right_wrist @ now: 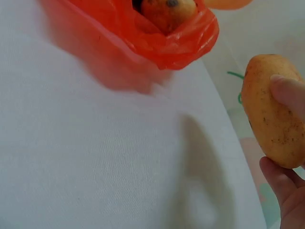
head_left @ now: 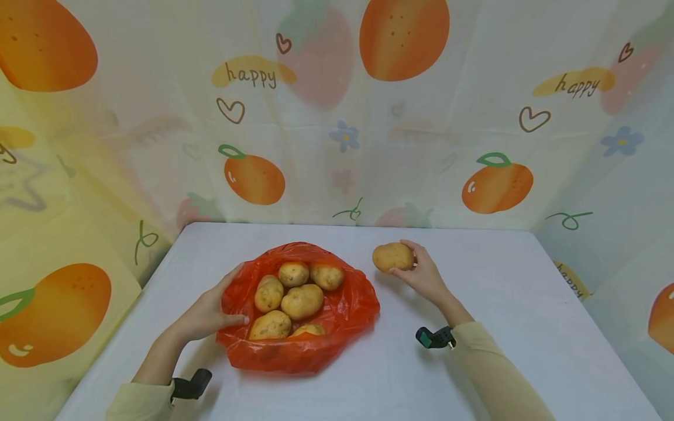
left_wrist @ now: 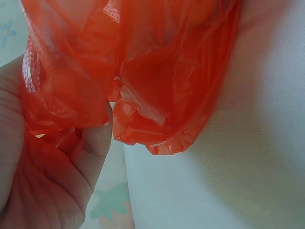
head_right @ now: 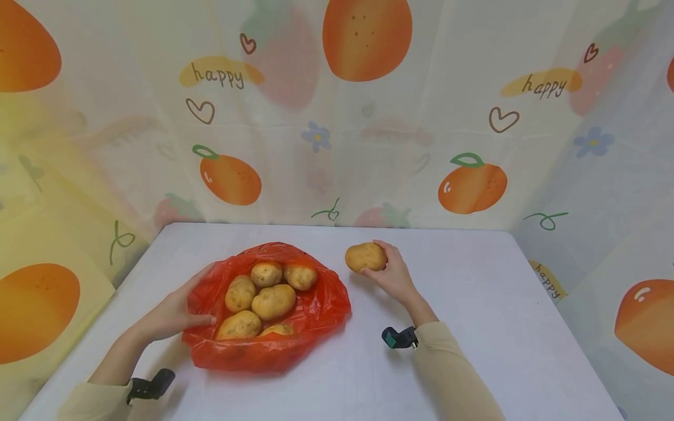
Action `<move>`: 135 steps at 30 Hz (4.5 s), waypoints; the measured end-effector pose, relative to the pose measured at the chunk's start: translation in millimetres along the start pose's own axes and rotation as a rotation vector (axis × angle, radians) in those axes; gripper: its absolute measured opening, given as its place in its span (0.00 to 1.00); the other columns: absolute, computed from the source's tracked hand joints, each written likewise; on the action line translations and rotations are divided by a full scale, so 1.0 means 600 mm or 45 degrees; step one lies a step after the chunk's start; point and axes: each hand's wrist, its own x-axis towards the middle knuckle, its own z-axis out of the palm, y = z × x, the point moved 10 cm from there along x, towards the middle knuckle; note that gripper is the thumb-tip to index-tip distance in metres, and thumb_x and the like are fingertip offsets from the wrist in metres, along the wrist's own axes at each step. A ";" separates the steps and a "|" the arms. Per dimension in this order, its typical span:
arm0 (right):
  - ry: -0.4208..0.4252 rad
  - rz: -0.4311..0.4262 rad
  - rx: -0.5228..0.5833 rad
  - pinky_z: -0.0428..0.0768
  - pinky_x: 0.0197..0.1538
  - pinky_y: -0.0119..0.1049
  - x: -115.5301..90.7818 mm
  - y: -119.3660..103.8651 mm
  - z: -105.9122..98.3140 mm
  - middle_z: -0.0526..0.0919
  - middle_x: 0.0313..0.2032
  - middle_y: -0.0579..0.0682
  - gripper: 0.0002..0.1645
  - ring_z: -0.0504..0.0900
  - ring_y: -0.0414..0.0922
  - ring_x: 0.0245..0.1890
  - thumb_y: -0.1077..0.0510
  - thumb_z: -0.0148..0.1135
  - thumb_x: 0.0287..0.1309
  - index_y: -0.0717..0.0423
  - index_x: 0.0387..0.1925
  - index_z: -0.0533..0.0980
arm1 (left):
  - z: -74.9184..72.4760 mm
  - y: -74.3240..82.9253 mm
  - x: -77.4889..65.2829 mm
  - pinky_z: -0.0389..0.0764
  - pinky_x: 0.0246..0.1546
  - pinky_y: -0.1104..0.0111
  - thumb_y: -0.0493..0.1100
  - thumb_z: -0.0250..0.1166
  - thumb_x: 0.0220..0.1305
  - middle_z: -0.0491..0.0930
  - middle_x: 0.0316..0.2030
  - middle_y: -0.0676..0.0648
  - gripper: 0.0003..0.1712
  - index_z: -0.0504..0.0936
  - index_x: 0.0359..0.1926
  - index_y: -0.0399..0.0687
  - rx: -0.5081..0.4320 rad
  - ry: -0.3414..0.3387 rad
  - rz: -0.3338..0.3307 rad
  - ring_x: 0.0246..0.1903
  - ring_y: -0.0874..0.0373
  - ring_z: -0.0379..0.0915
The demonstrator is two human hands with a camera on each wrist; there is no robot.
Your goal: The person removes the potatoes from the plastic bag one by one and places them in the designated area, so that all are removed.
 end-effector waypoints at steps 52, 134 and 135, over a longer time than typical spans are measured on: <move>0.127 0.318 -0.144 0.63 0.62 0.55 0.025 0.105 -0.021 0.58 0.61 0.68 0.46 0.61 0.60 0.58 0.55 0.63 0.50 0.64 0.66 0.52 | 0.002 0.005 0.001 0.72 0.51 0.44 0.43 0.74 0.45 0.58 0.66 0.39 0.60 0.44 0.72 0.63 -0.002 -0.005 -0.015 0.60 0.37 0.60; 0.272 -0.095 -0.060 0.64 0.62 0.52 -0.005 0.008 -0.052 0.68 0.57 0.63 0.30 0.66 0.57 0.58 0.62 0.61 0.55 0.62 0.59 0.66 | 0.000 0.003 0.002 0.74 0.49 0.45 0.45 0.74 0.45 0.58 0.66 0.39 0.60 0.44 0.72 0.63 -0.021 -0.015 -0.018 0.60 0.37 0.60; 0.278 -0.106 -0.047 0.65 0.62 0.52 -0.006 0.004 -0.051 0.69 0.56 0.62 0.29 0.67 0.57 0.58 0.63 0.61 0.55 0.62 0.59 0.66 | 0.000 0.002 0.002 0.74 0.49 0.45 0.45 0.74 0.45 0.58 0.66 0.39 0.60 0.44 0.72 0.63 -0.021 -0.014 -0.016 0.60 0.37 0.60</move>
